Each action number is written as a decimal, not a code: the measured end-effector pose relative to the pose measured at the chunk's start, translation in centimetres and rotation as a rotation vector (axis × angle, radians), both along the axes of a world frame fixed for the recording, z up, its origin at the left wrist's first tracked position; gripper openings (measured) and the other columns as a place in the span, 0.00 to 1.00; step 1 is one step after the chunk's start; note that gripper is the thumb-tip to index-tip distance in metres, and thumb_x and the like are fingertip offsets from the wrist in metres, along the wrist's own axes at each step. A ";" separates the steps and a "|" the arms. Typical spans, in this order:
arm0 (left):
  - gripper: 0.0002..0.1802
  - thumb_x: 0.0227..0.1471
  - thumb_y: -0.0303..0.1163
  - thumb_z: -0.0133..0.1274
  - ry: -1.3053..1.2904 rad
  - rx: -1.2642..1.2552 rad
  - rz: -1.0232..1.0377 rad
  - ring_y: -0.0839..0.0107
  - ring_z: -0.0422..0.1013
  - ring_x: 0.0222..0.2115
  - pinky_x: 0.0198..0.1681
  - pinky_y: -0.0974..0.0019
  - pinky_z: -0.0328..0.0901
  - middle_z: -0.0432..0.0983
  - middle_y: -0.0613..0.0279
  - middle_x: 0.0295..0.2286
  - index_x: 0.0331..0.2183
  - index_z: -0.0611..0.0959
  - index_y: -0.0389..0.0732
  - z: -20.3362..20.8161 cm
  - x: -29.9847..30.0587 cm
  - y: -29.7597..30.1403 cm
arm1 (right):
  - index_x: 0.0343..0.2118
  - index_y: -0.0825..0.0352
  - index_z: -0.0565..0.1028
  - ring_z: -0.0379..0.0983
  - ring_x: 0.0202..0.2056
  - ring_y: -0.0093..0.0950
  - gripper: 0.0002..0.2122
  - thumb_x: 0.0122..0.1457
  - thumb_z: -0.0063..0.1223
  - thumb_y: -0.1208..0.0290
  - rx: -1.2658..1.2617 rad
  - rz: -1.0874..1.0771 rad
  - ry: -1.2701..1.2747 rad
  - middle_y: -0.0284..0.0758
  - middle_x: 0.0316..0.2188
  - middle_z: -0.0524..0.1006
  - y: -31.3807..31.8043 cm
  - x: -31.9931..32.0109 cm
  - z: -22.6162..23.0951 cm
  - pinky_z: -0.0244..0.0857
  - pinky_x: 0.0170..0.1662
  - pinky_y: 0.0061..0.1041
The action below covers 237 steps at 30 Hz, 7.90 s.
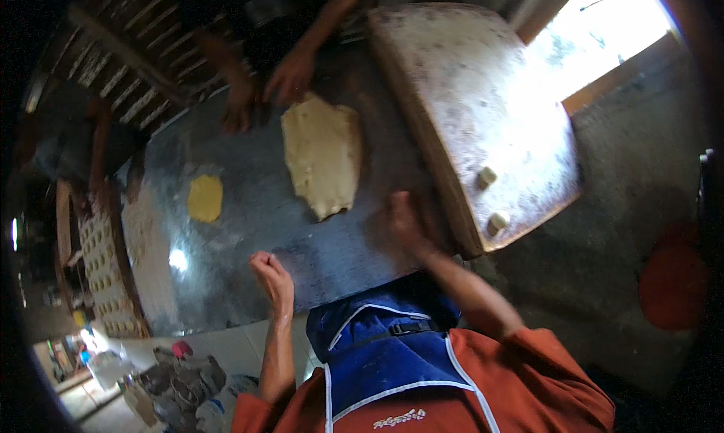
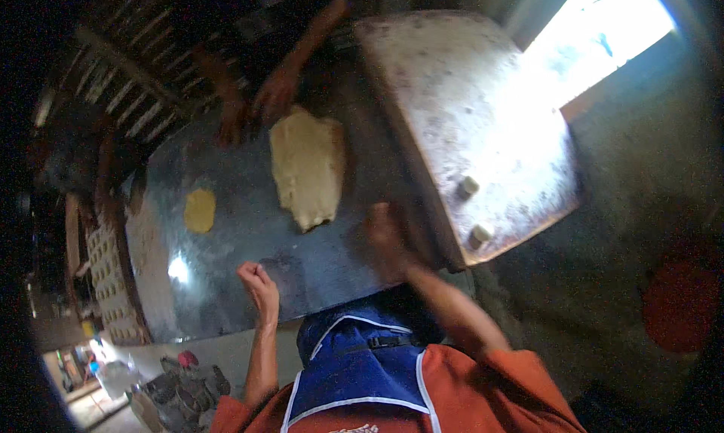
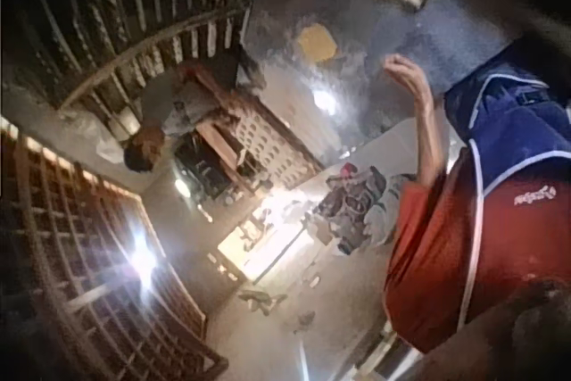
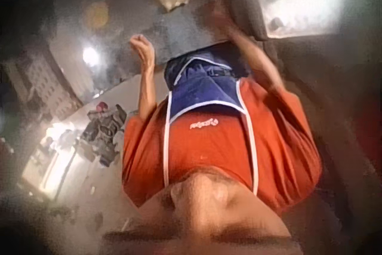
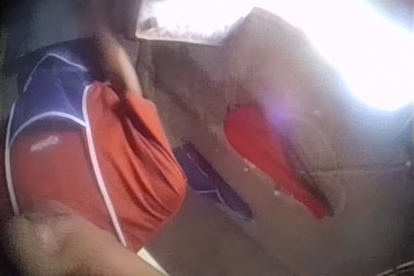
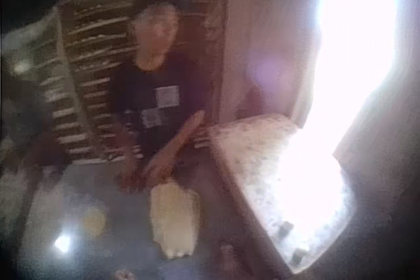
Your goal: The person shapes dough into small balls and places them on a wooden board. They also form some dough into ring shapes and place them on the board. The person works alongside another individual who is also shaping dough.
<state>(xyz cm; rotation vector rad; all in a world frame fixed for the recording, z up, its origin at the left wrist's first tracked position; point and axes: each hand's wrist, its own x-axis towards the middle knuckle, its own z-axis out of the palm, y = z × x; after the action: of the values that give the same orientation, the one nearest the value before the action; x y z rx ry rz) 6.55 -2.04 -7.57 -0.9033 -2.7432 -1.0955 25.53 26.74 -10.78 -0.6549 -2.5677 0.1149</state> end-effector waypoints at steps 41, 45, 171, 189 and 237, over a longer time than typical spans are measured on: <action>0.08 0.56 0.26 0.58 -0.300 0.080 0.003 0.66 0.75 0.35 0.39 0.61 0.71 0.78 0.57 0.36 0.38 0.81 0.36 6.3 3.4 10.4 | 0.49 0.67 0.72 0.73 0.42 0.51 0.23 0.50 0.67 0.73 -0.496 0.181 0.171 0.49 0.37 0.74 1.6 -6.2 8.9 0.69 0.46 0.46; 0.14 0.63 0.38 0.54 -1.246 0.151 0.041 0.68 0.75 0.40 0.42 0.61 0.72 0.79 0.60 0.38 0.42 0.80 0.36 5.7 2.6 12.9 | 0.40 0.67 0.73 0.74 0.40 0.51 0.18 0.45 0.66 0.77 -0.644 0.311 0.145 0.48 0.36 0.74 2.4 -8.1 7.8 0.69 0.40 0.47; 0.53 0.41 0.23 0.64 0.234 0.080 -1.318 0.48 0.66 0.59 0.59 0.53 0.62 0.69 0.43 0.56 0.66 0.56 0.37 21.1 23.7 46.9 | 0.61 0.69 0.64 0.72 0.43 0.29 0.42 0.45 0.79 0.65 -0.102 -0.740 0.461 0.37 0.42 0.74 14.0 25.9 21.2 0.66 0.48 0.32; 0.12 0.46 0.21 0.64 -0.233 0.118 -0.281 0.59 0.77 0.38 0.41 0.60 0.72 0.77 0.55 0.40 0.37 0.84 0.38 4.7 -2.6 13.7 | 0.49 0.71 0.76 0.77 0.40 0.30 0.13 0.69 0.51 0.67 -1.536 0.209 0.195 0.38 0.40 0.78 -2.2 2.8 16.0 0.70 0.44 0.26; 0.27 0.55 0.32 0.61 0.096 -0.027 -0.115 0.48 0.67 0.41 0.47 0.45 0.61 0.70 0.45 0.38 0.51 0.66 0.35 0.4 -2.4 8.4 | 0.52 0.71 0.71 0.60 0.59 0.56 0.26 0.67 0.46 0.49 -0.380 -0.255 -0.138 0.59 0.57 0.64 -6.1 -5.2 3.2 0.54 0.60 0.54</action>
<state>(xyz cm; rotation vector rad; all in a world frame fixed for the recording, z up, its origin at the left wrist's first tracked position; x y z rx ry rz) 4.11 6.35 -7.16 -1.0990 -2.6648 -1.0051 20.33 20.68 -7.58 -1.1610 -2.5862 0.4960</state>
